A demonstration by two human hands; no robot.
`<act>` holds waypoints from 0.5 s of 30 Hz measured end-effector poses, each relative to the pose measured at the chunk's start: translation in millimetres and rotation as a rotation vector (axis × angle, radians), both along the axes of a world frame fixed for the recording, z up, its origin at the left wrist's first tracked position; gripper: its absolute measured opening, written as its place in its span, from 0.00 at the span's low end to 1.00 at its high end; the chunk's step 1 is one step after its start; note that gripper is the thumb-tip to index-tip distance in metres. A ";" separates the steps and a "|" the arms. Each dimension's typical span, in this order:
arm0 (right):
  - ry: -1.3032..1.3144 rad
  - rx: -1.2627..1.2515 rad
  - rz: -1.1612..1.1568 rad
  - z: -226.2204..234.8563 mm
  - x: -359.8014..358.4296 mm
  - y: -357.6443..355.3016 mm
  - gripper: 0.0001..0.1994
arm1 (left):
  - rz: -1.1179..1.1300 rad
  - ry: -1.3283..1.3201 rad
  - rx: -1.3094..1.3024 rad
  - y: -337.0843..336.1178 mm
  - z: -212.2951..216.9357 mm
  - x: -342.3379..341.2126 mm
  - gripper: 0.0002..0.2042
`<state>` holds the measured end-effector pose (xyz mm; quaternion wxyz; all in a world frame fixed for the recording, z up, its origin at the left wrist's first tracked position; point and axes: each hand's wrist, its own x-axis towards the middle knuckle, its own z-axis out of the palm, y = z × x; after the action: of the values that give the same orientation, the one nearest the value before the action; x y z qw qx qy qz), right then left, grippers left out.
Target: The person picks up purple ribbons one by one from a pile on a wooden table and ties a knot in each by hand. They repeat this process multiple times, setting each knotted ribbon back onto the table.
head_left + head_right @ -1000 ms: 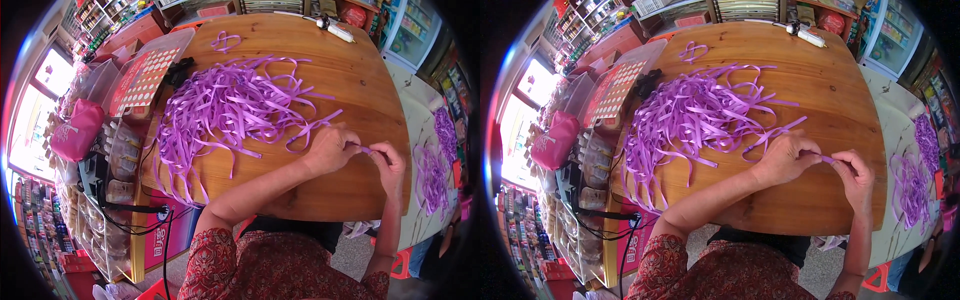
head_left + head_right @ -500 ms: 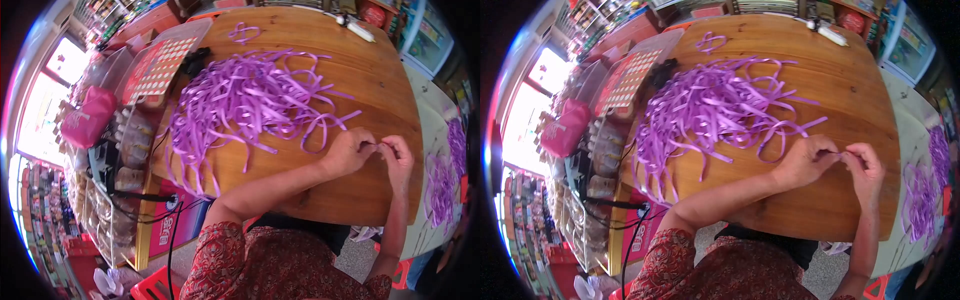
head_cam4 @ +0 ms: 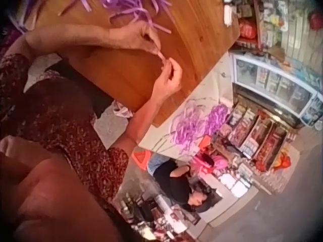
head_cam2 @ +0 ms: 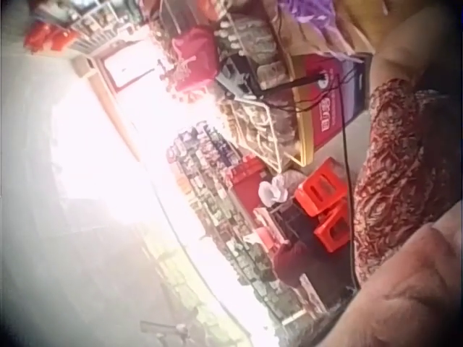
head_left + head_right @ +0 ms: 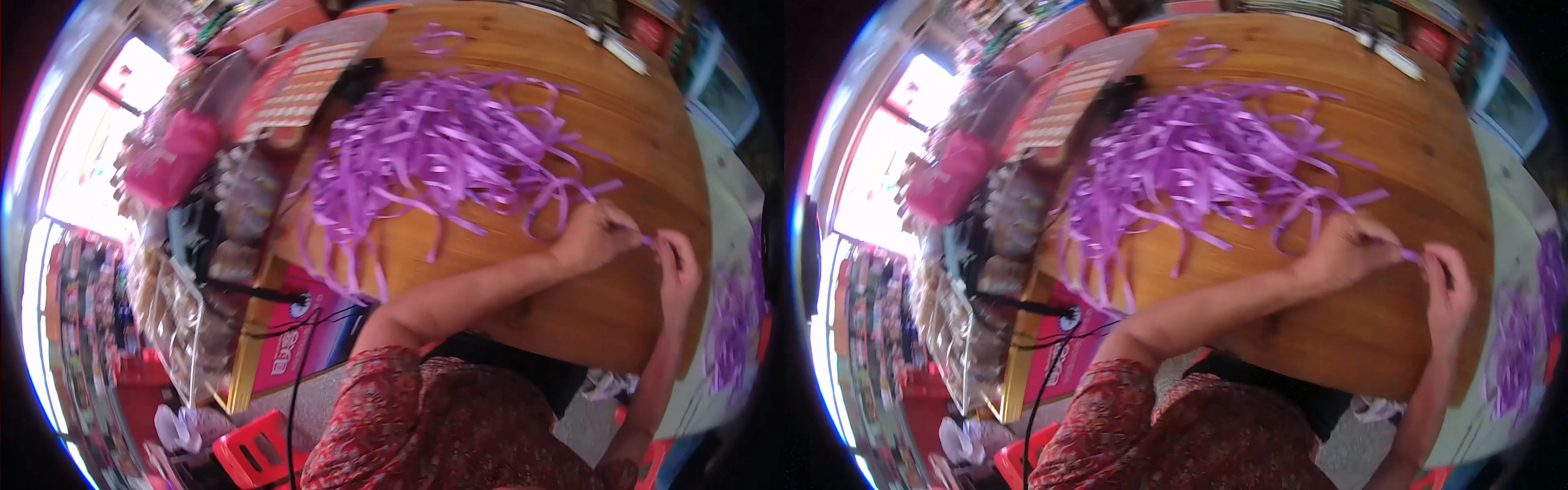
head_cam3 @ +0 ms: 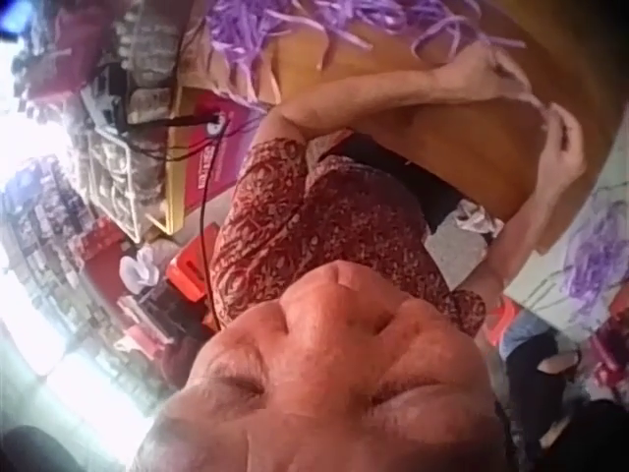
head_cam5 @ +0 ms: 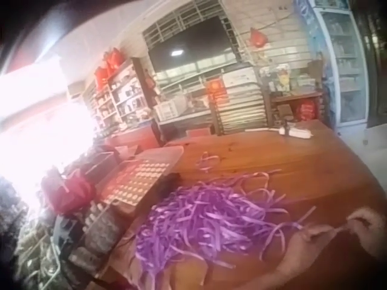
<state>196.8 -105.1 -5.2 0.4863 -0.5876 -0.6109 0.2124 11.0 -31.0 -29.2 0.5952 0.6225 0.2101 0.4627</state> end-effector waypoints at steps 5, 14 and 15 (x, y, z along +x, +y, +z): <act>0.078 0.131 -0.074 9.3 -13.0 11.0 0.06 | 0.070 0.062 -0.268 4.9 9.6 -15.1 0.04; -0.508 0.495 0.015 16.3 -21.1 8.4 0.17 | 0.048 0.037 -0.405 1.3 13.6 -8.4 0.04; -0.547 0.503 0.025 14.4 -22.4 9.1 0.18 | 0.041 0.037 -0.401 1.0 14.0 -8.8 0.04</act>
<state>174.4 -96.0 9.2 0.4317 -0.4772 -0.7584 -0.1036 2.2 -29.9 -15.2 0.6936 0.4954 0.3218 0.4121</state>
